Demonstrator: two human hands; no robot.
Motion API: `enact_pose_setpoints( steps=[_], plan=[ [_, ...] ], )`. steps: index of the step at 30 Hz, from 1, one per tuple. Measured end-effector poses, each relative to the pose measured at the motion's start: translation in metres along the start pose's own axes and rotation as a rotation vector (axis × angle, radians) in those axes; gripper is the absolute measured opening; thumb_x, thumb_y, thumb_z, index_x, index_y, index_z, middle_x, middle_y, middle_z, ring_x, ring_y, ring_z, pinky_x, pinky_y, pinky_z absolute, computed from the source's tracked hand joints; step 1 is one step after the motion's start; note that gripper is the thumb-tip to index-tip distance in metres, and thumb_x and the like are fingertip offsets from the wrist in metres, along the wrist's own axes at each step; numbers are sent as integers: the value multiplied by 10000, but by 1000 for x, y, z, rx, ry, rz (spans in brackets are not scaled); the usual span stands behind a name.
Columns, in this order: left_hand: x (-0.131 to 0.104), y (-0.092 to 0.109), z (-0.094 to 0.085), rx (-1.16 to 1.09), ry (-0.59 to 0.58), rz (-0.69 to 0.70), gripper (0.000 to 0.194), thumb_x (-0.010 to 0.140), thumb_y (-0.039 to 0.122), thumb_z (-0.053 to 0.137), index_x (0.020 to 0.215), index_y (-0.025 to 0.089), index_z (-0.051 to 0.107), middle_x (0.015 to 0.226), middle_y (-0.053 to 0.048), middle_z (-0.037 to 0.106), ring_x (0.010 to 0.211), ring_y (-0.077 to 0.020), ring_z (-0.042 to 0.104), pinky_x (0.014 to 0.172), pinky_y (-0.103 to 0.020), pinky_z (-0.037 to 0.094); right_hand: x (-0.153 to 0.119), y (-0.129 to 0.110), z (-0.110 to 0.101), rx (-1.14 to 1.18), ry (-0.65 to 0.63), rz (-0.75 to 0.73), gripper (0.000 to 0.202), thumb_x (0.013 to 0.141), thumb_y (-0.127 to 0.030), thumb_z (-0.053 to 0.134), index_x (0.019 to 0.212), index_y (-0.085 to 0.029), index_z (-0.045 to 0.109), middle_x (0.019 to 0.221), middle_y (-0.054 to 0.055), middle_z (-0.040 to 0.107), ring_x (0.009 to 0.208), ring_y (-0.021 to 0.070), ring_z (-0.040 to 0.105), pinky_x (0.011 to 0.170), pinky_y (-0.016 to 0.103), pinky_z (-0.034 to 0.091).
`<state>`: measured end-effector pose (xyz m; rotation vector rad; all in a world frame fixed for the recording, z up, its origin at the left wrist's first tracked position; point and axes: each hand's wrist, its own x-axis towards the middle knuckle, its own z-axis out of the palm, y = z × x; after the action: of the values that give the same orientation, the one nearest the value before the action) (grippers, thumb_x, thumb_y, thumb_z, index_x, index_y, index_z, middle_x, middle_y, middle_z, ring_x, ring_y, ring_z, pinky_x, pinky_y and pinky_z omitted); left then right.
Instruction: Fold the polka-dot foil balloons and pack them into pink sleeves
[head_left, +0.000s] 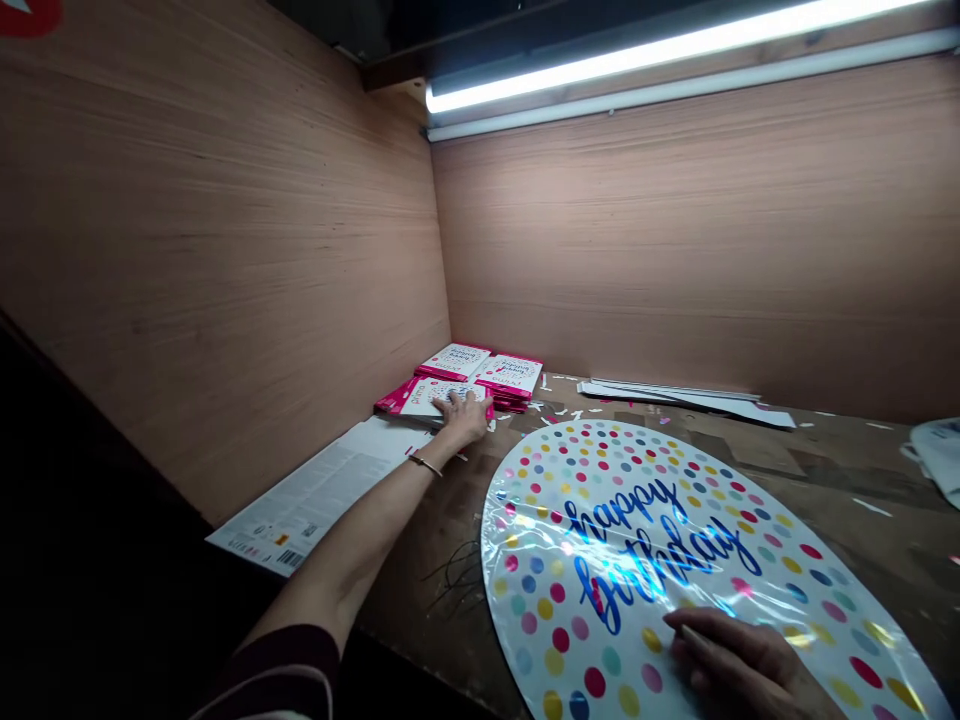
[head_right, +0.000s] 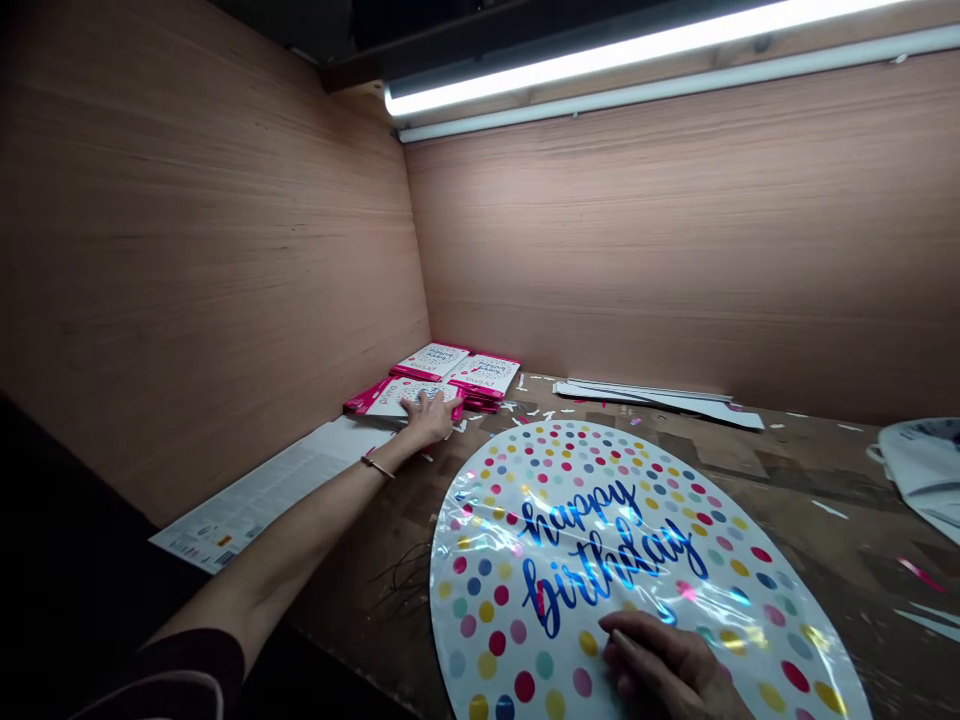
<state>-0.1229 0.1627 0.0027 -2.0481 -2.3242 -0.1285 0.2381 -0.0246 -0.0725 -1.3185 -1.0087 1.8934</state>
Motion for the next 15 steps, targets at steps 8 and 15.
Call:
enact_pose_setpoints(
  steps=[8, 15],
  plan=[
    [11, -66, -9, 5, -113, 191, 595, 775, 578, 505, 1299, 307, 426, 1423, -85, 315, 1294, -377, 200, 982, -622, 87, -5, -4, 3, -225, -8, -93, 367, 723, -504, 625, 928, -212, 709, 771, 55, 673, 645, 151, 604, 557, 199, 486],
    [17, -83, -11, 63, -157, 261, 641, 803, 614, 374, 1344, 270, 369, 1451, -63, 271, 1336, -310, 163, 1024, -574, 67, -51, -31, -27, -1033, 115, -585, 406, 784, -460, 552, 1165, -326, 595, 1274, 38, 530, 1196, 292, 449, 979, 405, 409]
  ],
)
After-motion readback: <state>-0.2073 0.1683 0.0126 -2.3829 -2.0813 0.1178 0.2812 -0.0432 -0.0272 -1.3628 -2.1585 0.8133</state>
